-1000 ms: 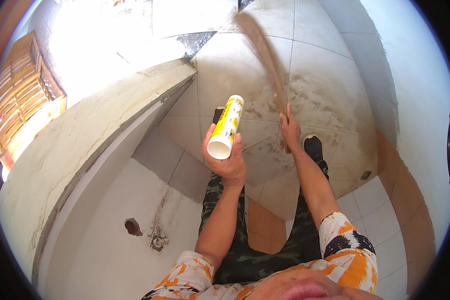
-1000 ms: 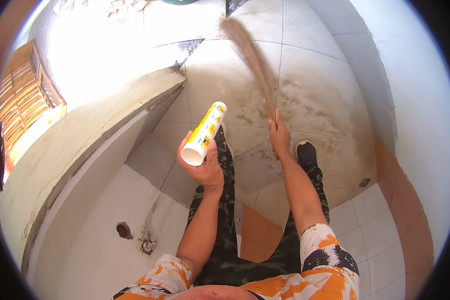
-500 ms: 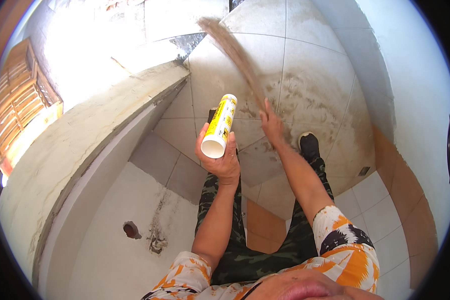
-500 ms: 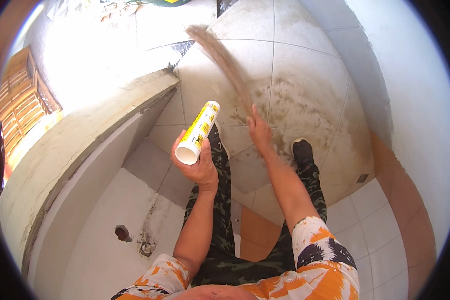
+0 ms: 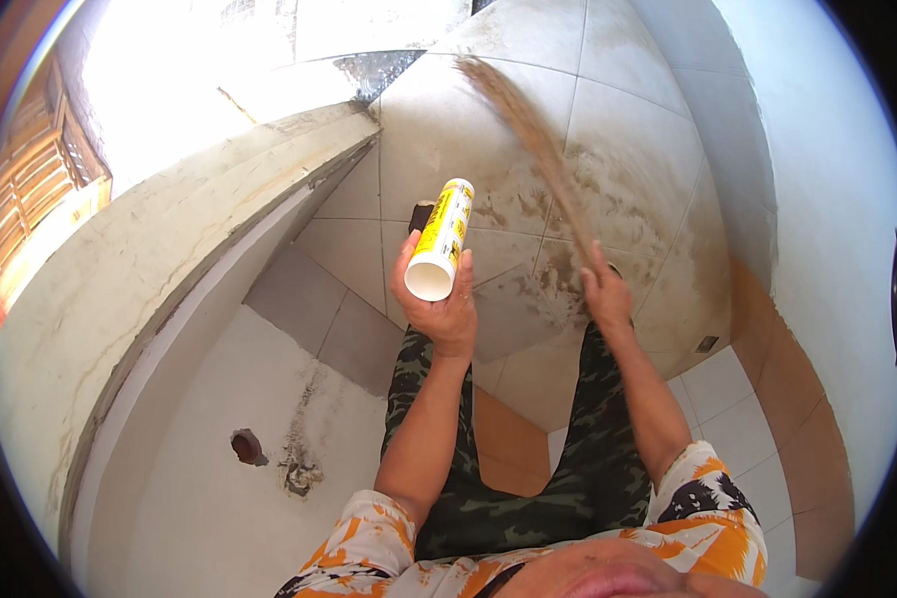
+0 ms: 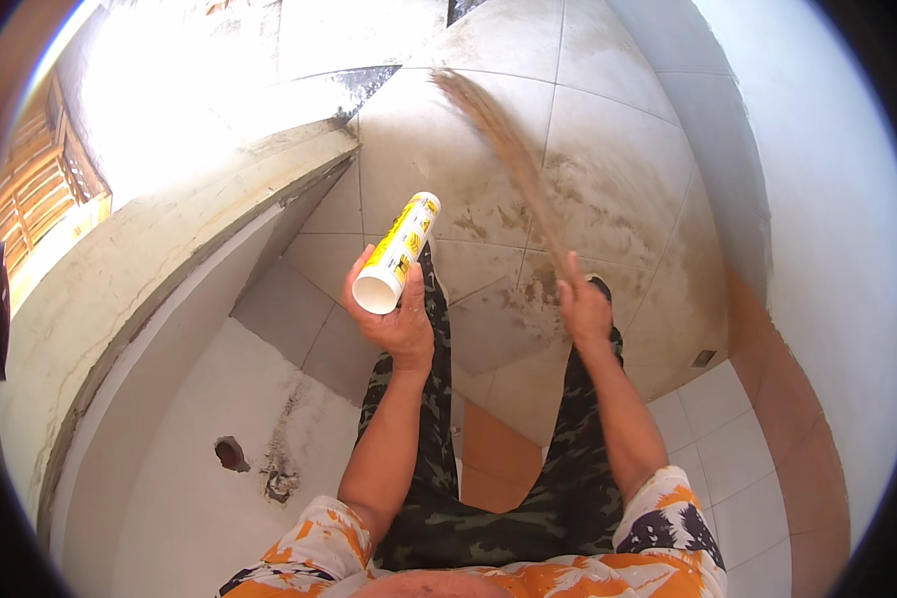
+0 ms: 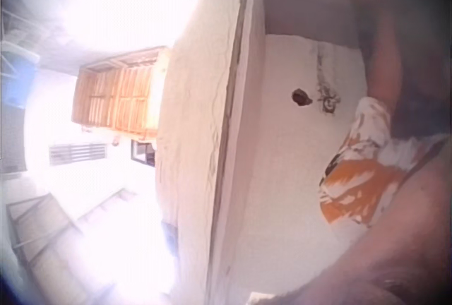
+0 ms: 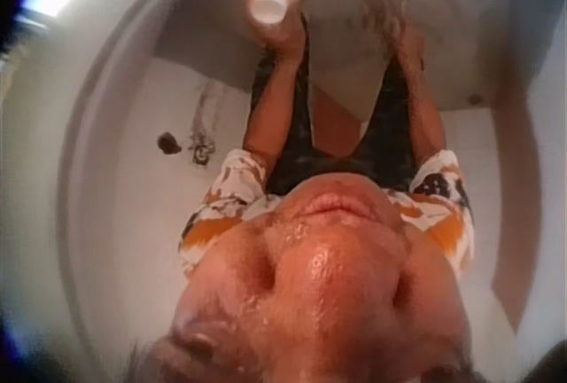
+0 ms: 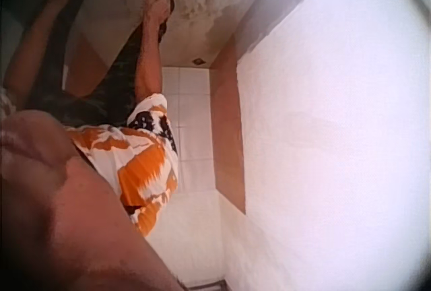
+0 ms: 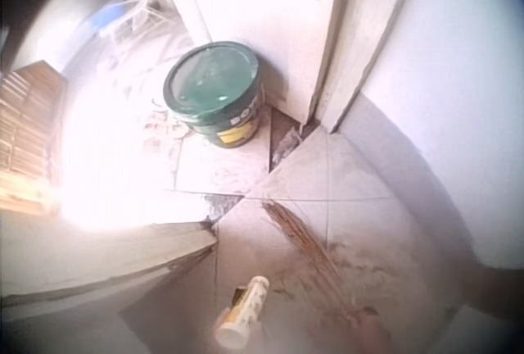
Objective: The person sweeps a tiled floor with a traditional broom, gathering dust and debris into a pile. They then pick up a tube of sealant and apply it to a wall fixture before resuming sweeping.
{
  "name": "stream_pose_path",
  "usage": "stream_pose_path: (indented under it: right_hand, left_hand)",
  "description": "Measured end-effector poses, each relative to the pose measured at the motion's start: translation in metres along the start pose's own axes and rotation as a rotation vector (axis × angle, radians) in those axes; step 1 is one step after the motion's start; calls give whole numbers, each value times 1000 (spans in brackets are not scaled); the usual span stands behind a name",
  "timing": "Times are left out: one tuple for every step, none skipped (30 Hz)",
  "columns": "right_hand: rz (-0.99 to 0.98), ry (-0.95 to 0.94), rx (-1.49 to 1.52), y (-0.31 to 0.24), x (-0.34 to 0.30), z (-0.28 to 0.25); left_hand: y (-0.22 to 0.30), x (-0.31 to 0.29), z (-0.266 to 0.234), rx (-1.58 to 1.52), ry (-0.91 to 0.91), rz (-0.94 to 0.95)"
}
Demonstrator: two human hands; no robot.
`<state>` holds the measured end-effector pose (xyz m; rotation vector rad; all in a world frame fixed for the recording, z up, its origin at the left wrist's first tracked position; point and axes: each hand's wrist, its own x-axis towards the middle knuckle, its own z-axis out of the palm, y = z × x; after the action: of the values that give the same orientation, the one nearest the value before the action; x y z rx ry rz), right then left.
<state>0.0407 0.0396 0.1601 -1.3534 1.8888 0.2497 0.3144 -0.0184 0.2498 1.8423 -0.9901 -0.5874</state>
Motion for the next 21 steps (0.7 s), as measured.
stream_pose_path:
  right_hand:
    - [91,-31,-48,6,2,-23]
    - [-37,-6,-74,10,9,-45]
    - [-23,-44,-170,11,18,-67]
    - [-126,-34,-184,5,30,-81]
    - [-157,-46,-240,-3,42,-94]
    - [-259,-27,-251,-10,51,-113]
    - [-167,-66,-383,-15,57,-134]
    - [-140,-84,-455,-18,58,-152]
    - [-191,-80,-482,-24,63,-161]
    - [-143,-84,-511,-26,67,-171]
    - [-163,-57,-500,-25,71,-179]
    - [-111,-38,-543,-23,76,-181]
    - [-216,-33,-524,-17,79,-184]
    - [-248,-44,-558,-12,85,-182]
    - [-344,-11,-552,-5,88,-181]
    - [-299,-18,-579,2,90,-181]
    - [-321,16,-563,8,90,-180]
    - [-418,66,-497,14,87,-182]
    - [-316,50,-536,17,86,-181]
    - [-290,49,-531,19,82,-182]
    - [-195,56,-586,17,80,-180]
  left_hand:
    - [0,-1,-1,27,-4,12]
    - [0,-1,-1,45,5,25]
    - [0,-2,-2,32,-8,10]
    - [1,-3,-2,12,-3,0]
    - [1,-4,-2,-8,0,-11]
    - [2,-4,-3,-29,2,-29]
    - [3,-4,-3,-49,4,-38]
    - [4,-4,-3,-69,-7,-45]
    - [6,-3,-4,-20,-5,-10]
    - [7,-3,-4,24,-5,19]
    - [7,-4,-3,47,20,43]
    - [8,-5,-2,-8,27,35]
    - [8,-6,0,-13,26,54]
    - [7,-8,1,-8,16,34]
    - [7,-10,2,-2,-8,48]
    - [7,-11,2,5,-6,4]
    - [7,-12,2,17,-15,-6]
    - [7,-13,1,26,-19,-3]
    - [6,-13,1,42,-21,-3]
    - [6,-14,1,53,-14,5]
    - [6,-14,1,61,-5,0]
